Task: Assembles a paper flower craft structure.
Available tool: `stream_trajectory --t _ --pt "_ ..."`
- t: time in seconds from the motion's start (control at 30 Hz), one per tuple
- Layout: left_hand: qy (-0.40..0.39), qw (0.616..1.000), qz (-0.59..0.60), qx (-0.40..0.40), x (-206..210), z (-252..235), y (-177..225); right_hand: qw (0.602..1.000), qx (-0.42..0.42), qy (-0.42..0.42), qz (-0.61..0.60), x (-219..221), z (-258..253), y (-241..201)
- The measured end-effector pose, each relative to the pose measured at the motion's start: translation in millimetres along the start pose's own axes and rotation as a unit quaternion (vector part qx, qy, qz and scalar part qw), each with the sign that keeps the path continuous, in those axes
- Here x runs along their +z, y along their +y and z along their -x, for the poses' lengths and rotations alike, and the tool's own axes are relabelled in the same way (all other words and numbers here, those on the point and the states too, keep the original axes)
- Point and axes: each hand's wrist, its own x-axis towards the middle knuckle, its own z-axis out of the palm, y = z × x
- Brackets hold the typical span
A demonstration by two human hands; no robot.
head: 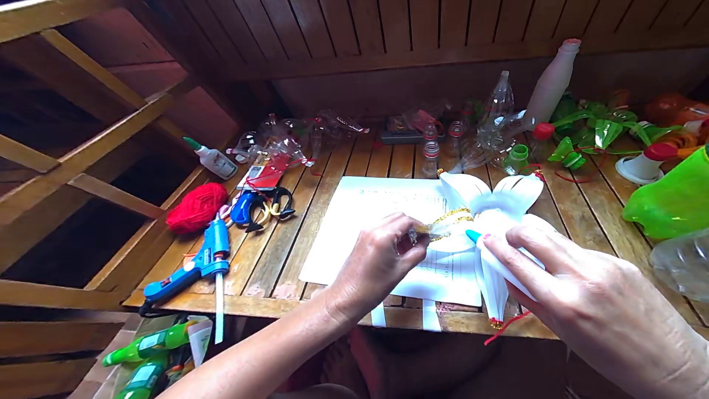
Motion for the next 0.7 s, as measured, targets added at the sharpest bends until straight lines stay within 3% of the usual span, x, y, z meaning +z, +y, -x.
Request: stream_trajectory --t 0.7 --pt "-0.001 1.0 0.015 0.004 4.6 -5.1 3.8 1.0 0.009 -0.005 0.003 0.2 0.7 -0.2"
